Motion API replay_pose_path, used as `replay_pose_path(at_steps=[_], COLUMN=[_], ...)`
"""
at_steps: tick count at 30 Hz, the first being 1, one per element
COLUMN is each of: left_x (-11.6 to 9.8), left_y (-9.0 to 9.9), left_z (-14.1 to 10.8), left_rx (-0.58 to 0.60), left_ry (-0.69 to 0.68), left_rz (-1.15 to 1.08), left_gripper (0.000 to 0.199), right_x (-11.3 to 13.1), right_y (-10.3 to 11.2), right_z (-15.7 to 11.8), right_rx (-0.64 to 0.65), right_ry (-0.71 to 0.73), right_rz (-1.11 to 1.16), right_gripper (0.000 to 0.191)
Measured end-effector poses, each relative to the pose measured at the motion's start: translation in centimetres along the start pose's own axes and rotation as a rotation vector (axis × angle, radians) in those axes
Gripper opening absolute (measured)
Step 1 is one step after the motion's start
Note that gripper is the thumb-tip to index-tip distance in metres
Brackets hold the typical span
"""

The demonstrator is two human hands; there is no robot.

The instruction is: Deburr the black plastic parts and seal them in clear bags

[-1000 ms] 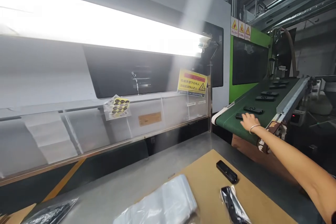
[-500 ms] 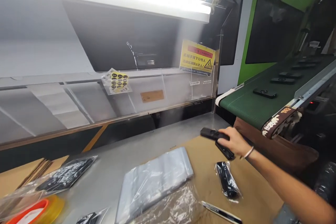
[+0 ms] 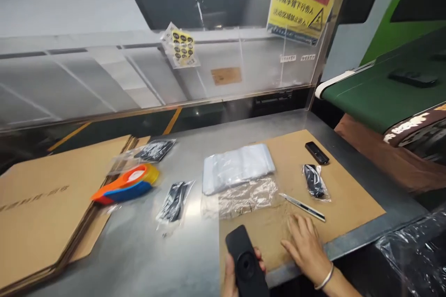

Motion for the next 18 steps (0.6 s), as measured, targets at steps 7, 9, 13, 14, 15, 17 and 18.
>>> replay_pose_path(at_steps=[7, 9, 13, 14, 15, 17, 18], left_x=[3.2, 4.5, 6.5, 7.0, 7.4, 7.6, 7.4], left_y=[-6.3, -6.3, -5.5, -5.3, -5.0, -4.1, -3.5], left_z=[-3.3, -3.7, -4.9, -5.3, -5.8, -6.7, -7.0], left_rx=[0.234, 0.271, 0.216, 0.183, 0.145, 0.065, 0.027], left_ry=[-0.002, 0.029, 0.110, 0.141, 0.170, 0.171, 0.143], left_rz=[-0.251, -0.312, -0.297, -0.274, -0.255, -0.207, -0.186], left_gripper=[0.069, 0.070, 0.072, 0.071, 0.070, 0.066, 0.062], right_x=[-2.0, -1.9, 2.3, 4.2, 6.1, 9.1, 10.2], right_y=[-2.6, -1.4, 3.4, 4.8, 5.9, 7.3, 7.7], right_z=[-1.0, -1.1, -1.9, -2.3, -2.8, -3.7, -4.0], right_rx=[0.065, 0.077, 0.189, 0.223, 0.269, 0.327, 0.338], right_ry=[0.005, -0.004, 0.210, 0.320, 0.422, 0.575, 0.626], right_rz=[0.036, 0.077, 0.379, 0.442, 0.472, 0.453, 0.435], right_gripper=[0.036, 0.039, 0.043, 0.045, 0.047, 0.048, 0.048])
Point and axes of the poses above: each hand's wrist, its own z-axis towards the middle knuckle, its own y-axis out of the back of the hand, x = y × z, the point moved 10 cm from there along z, towards the middle knuckle, and after that the axes turned 6 degrees about -z, right-handed, at the moved point
